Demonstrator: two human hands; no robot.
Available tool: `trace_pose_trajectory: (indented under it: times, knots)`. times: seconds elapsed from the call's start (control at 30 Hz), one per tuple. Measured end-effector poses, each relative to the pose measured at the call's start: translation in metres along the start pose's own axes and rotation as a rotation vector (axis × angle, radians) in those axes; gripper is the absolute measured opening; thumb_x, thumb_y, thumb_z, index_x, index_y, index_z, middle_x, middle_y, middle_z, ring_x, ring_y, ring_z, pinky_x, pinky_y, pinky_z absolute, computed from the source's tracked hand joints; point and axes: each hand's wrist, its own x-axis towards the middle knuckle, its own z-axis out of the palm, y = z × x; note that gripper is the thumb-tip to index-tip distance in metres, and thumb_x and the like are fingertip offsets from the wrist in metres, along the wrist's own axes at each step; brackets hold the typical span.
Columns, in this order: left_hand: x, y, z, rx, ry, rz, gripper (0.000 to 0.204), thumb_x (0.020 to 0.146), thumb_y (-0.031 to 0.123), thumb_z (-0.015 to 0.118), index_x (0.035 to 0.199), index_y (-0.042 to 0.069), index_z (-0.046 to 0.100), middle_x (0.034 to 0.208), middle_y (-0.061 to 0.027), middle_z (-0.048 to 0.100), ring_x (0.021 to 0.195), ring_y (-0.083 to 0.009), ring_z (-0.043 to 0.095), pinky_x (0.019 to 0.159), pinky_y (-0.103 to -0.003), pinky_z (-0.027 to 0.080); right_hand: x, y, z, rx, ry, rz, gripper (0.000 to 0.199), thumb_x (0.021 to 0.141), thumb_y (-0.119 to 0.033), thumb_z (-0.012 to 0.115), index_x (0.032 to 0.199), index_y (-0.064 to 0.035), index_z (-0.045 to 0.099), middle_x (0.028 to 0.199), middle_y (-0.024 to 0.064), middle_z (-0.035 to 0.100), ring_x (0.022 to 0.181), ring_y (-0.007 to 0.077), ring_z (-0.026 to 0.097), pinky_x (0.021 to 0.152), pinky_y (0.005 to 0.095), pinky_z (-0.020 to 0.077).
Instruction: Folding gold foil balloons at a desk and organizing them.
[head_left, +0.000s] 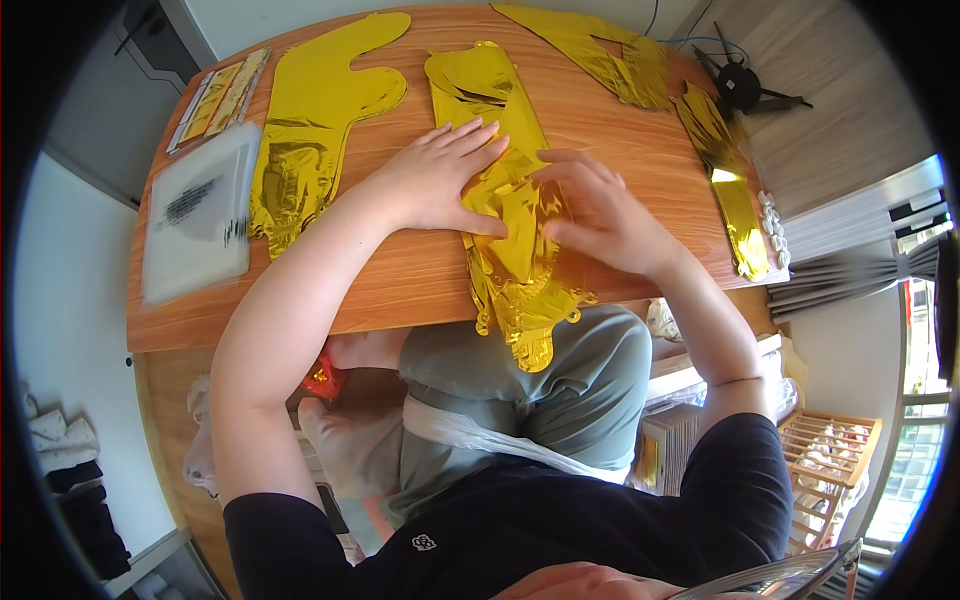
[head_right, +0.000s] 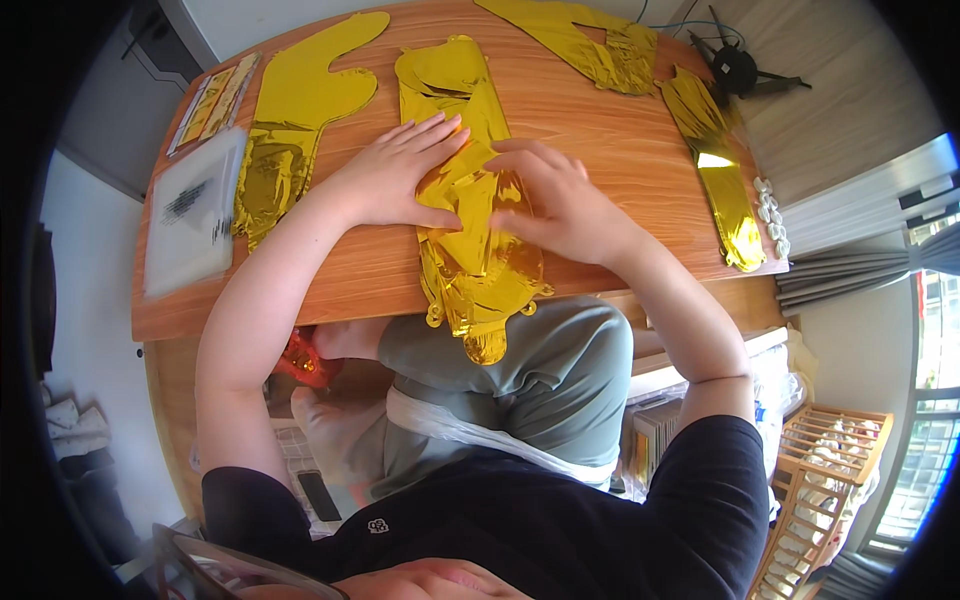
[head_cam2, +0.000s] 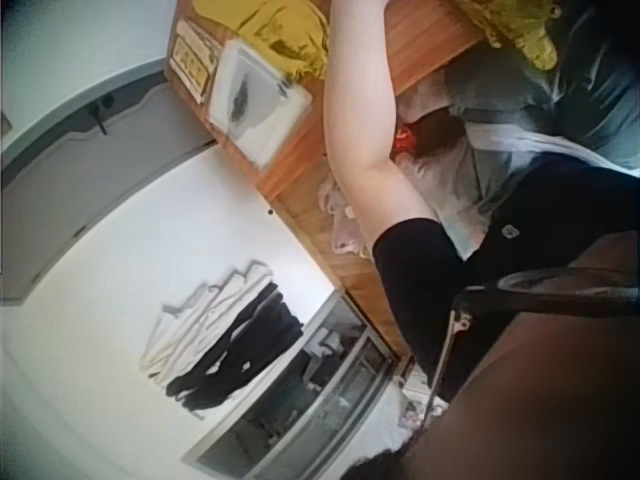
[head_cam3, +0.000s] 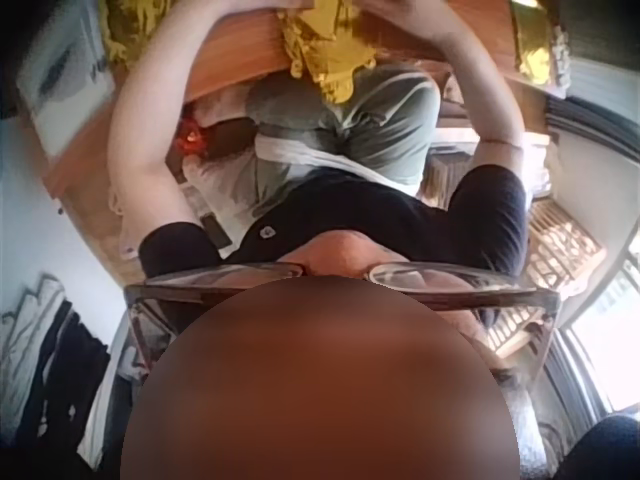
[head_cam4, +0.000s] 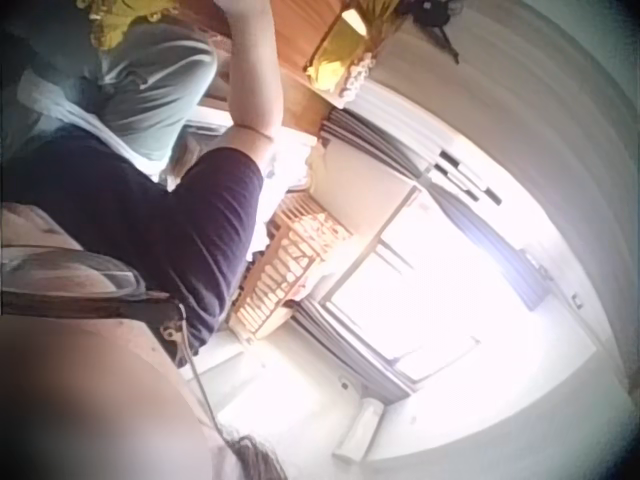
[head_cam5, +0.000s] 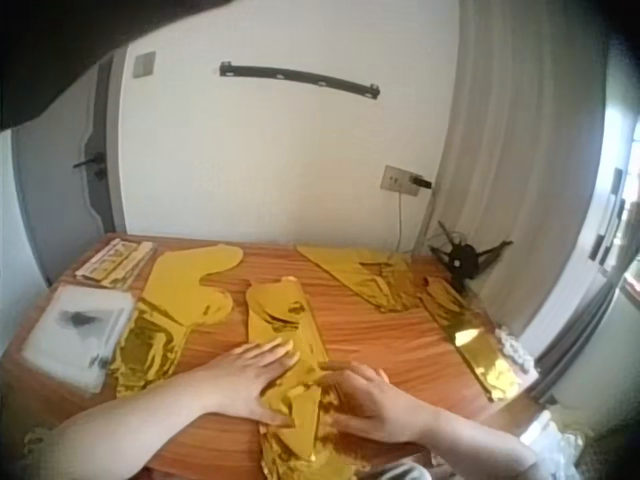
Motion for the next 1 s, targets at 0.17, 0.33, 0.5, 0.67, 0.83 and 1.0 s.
trace_pose_trajectory:
  times: [0.17,0.33,0.5,0.67,0.83,1.0]
  knots:
    - [-0.002,-0.003,0.001,0.006,-0.004,0.008,0.116,0.080,0.080,0.062,0.162,0.009,0.023,0.169,-0.0165,0.020,0.156,-0.0337,0.020,0.127,-0.045,0.018,-0.013,0.022,-0.011,-0.129,0.027,-0.089,0.027,0.090,-0.002,0.064,0.115,-0.0079,0.069,0.126,0.0093,0.067,0.128,0.0296,0.057,0.110,0.0443,0.0377]
    - [-0.002,-0.003,0.000,-0.014,-0.006,0.014,0.116,0.081,0.080,0.060,0.163,0.010,0.020,0.169,-0.0167,0.018,0.156,-0.0342,0.019,0.128,-0.045,0.017,-0.020,0.027,-0.006,-0.159,0.016,-0.183,0.031,0.088,0.001,0.062,0.116,-0.0086,0.071,0.128,0.0088,0.067,0.129,0.0290,0.057,0.109,0.0466,0.0388]
    - [-0.004,0.000,-0.002,0.003,-0.024,0.019,0.115,0.081,0.080,0.061,0.163,0.010,0.020,0.170,-0.0169,0.018,0.156,-0.0345,0.019,0.128,-0.045,0.018,-0.023,0.020,-0.005,-0.167,0.016,-0.212,0.033,0.089,0.000,0.061,0.119,-0.0092,0.071,0.128,0.0088,0.067,0.128,0.0283,0.058,0.109,0.0473,0.0396]
    - [-0.008,0.005,-0.005,0.025,-0.049,0.048,0.115,0.081,0.080,0.061,0.163,0.010,0.020,0.170,-0.0171,0.017,0.156,-0.0348,0.018,0.127,-0.046,0.018,-0.033,0.012,-0.004,-0.197,0.019,-0.251,0.030,0.092,-0.004,0.063,0.121,-0.0087,0.069,0.127,0.0097,0.068,0.125,0.0291,0.059,0.108,0.0447,0.0417]
    - [-0.018,0.019,-0.005,0.065,-0.092,0.069,0.119,0.080,0.089,0.051,0.162,0.008,0.021,0.168,-0.0202,0.019,0.157,-0.0341,0.017,0.128,-0.047,0.017,-0.052,0.005,-0.003,-0.142,0.026,-0.256,0.031,0.091,-0.006,0.065,0.122,-0.0081,0.067,0.128,0.0100,0.067,0.125,0.0294,0.060,0.106,0.0454,0.0428]
    - [-0.023,0.034,-0.003,0.072,-0.082,0.080,0.119,0.081,0.088,0.051,0.162,0.006,0.021,0.168,-0.0220,0.020,0.156,-0.0353,0.017,0.127,-0.048,0.017,-0.070,0.003,-0.008,-0.188,0.010,-0.289,0.034,0.090,-0.007,0.066,0.123,-0.0074,0.067,0.131,0.0106,0.066,0.126,0.0301,0.059,0.107,0.0462,0.0424]
